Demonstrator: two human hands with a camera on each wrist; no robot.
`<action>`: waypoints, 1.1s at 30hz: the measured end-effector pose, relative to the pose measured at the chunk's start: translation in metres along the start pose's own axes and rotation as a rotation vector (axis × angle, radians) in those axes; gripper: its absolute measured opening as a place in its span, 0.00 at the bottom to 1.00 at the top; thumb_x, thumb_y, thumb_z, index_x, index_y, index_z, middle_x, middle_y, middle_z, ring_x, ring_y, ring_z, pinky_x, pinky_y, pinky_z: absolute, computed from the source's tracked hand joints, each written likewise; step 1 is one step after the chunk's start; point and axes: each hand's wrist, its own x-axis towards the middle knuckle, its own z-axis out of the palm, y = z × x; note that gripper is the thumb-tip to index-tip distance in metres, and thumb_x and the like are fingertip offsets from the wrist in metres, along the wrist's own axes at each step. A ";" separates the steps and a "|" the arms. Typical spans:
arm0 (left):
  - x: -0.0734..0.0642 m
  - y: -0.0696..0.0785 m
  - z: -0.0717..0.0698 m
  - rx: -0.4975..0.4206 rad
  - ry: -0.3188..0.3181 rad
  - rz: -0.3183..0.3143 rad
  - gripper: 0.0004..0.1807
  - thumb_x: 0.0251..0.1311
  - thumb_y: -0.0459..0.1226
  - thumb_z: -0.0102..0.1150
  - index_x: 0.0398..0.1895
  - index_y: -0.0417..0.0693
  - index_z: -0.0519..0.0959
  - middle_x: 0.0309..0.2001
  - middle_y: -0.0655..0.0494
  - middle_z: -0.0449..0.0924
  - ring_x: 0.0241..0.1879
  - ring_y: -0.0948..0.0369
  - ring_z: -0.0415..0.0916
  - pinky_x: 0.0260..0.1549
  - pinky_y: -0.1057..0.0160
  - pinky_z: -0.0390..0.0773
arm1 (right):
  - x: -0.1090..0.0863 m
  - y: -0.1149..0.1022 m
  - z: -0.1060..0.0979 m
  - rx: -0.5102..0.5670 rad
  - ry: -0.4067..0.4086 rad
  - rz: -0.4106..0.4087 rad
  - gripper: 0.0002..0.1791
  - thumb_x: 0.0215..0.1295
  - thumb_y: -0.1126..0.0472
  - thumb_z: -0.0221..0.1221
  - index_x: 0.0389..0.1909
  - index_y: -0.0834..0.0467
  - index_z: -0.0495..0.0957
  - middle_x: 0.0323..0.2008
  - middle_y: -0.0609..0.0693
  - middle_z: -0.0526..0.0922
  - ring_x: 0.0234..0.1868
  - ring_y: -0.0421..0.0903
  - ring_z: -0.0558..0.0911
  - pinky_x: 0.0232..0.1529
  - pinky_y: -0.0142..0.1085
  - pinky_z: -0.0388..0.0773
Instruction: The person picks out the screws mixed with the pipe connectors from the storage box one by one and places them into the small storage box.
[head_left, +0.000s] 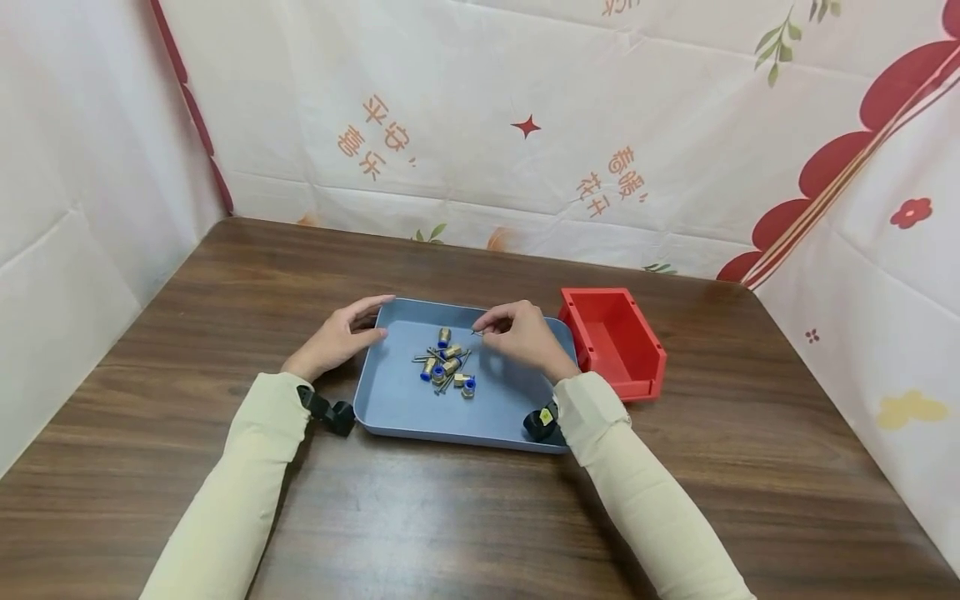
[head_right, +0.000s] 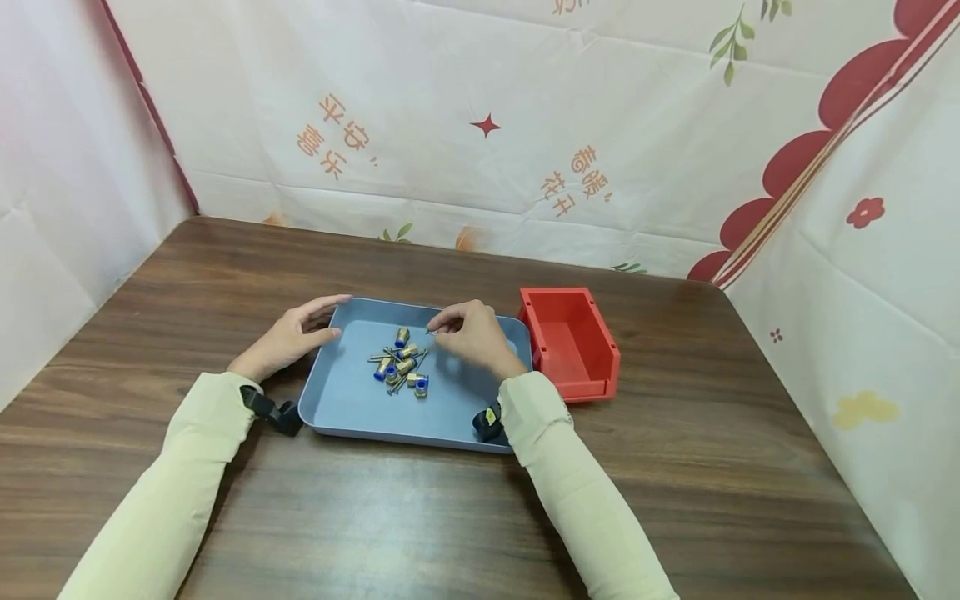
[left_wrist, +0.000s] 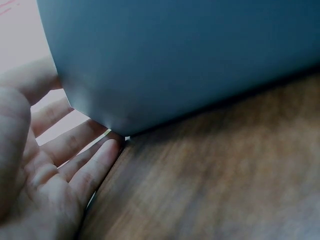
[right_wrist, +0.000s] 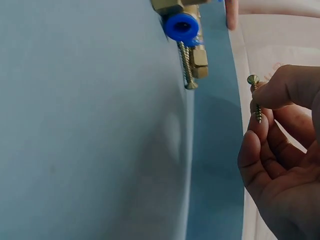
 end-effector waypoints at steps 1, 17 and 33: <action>0.000 0.000 0.000 0.005 -0.002 -0.002 0.30 0.67 0.34 0.52 0.72 0.44 0.59 0.72 0.42 0.56 0.69 0.43 0.57 0.63 0.41 0.62 | -0.001 0.000 -0.001 -0.001 0.002 0.008 0.08 0.56 0.68 0.62 0.35 0.61 0.86 0.31 0.53 0.85 0.30 0.46 0.76 0.33 0.31 0.76; -0.002 0.001 0.001 0.031 0.003 -0.010 0.30 0.67 0.34 0.51 0.72 0.45 0.58 0.71 0.41 0.57 0.68 0.42 0.58 0.63 0.42 0.63 | -0.016 -0.003 -0.032 -0.052 0.072 0.024 0.07 0.57 0.67 0.64 0.36 0.60 0.87 0.33 0.56 0.87 0.29 0.46 0.79 0.33 0.32 0.78; -0.002 0.001 0.002 0.030 0.007 -0.010 0.30 0.67 0.34 0.52 0.72 0.44 0.59 0.71 0.41 0.57 0.68 0.42 0.58 0.63 0.41 0.62 | -0.030 0.013 -0.068 -0.052 0.141 0.091 0.09 0.59 0.66 0.62 0.40 0.61 0.86 0.37 0.57 0.86 0.31 0.46 0.80 0.32 0.29 0.79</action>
